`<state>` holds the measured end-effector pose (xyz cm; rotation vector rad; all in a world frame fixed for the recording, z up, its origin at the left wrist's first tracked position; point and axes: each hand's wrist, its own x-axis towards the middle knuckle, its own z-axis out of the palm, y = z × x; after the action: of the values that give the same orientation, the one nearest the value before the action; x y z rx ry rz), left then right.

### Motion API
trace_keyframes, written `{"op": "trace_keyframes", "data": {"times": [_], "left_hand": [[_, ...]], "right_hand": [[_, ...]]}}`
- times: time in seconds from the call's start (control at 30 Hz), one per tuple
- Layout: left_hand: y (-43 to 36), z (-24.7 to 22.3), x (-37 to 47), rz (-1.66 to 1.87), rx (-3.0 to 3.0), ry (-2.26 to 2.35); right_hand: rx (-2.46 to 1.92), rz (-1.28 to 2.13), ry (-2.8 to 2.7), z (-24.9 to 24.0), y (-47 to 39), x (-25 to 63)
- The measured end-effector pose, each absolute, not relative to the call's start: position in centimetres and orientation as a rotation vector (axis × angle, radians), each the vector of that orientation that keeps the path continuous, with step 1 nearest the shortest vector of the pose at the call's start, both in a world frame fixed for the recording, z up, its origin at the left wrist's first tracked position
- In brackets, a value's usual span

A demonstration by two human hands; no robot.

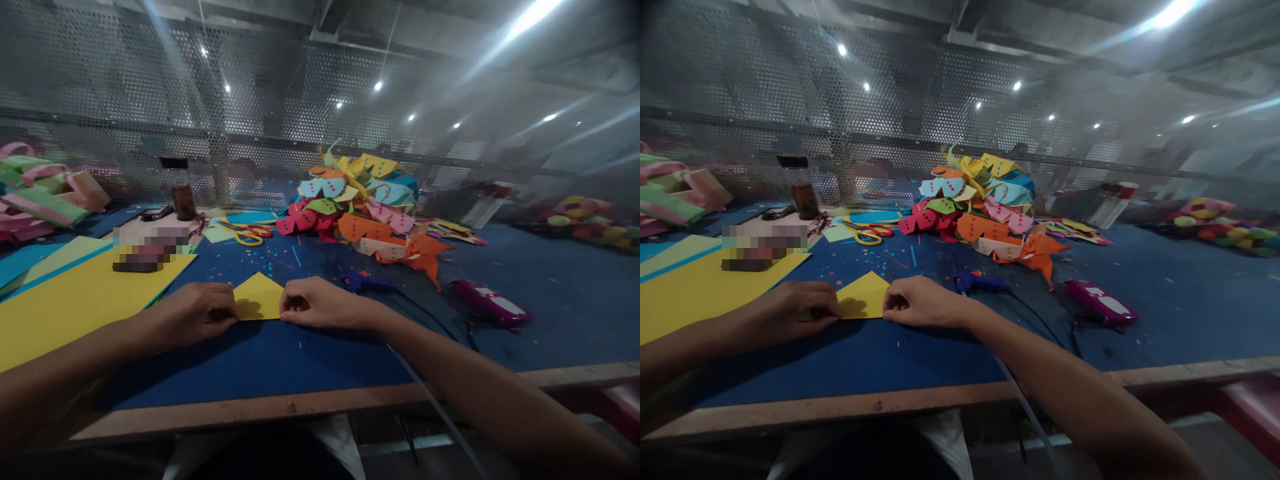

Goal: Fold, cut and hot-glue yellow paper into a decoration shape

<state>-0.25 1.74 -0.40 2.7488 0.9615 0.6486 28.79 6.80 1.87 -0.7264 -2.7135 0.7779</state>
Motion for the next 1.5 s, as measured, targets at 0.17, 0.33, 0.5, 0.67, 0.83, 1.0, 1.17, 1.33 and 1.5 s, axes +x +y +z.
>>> {"op": "trace_keyframes", "data": {"times": [0.17, 0.33, 0.5, 0.67, 0.83, 1.0, 1.17, 1.33, 1.5], "left_hand": [[1.8, -0.1, -0.1, 0.576, 2.667, 1.016], [2.1, 0.0, -0.2, 0.566, 2.633, 1.057], [2.3, -0.4, -0.5, 0.582, 2.616, 1.026], [2.5, -0.8, -0.8, 0.589, 2.625, 1.023], [2.5, -0.7, -0.7, 0.577, 2.618, 1.011], [2.7, -0.7, -1.0, 0.564, 2.603, 1.008], [2.8, -0.8, -1.2, 0.542, 2.607, 0.998], [2.8, -0.8, -1.4, 0.532, 2.59, 1.013], [2.8, -0.8, -1.5, 0.534, 2.588, 1.014]], "right_hand": [[-0.733, 0.834, -2.724, 2.0, 6.8, 28.8], [-0.761, 0.829, -2.731, 2.0, 6.9, 28.9], [-0.786, 0.802, -2.744, 2.0, 7.0, 28.8], [-0.785, 0.82, -2.732, 2.0, 7.1, 28.8], [-0.787, 0.827, -2.735, 2.0, 7.1, 28.8], [-0.769, 0.837, -2.731, 2.1, 7.0, 28.9], [-0.71, 0.819, -2.746, 1.9, 7.2, 29.0], [-0.703, 0.811, -2.748, 1.8, 7.5, 29.1], [-0.703, 0.76, -2.761, 2.1, 7.4, 29.1]]}}
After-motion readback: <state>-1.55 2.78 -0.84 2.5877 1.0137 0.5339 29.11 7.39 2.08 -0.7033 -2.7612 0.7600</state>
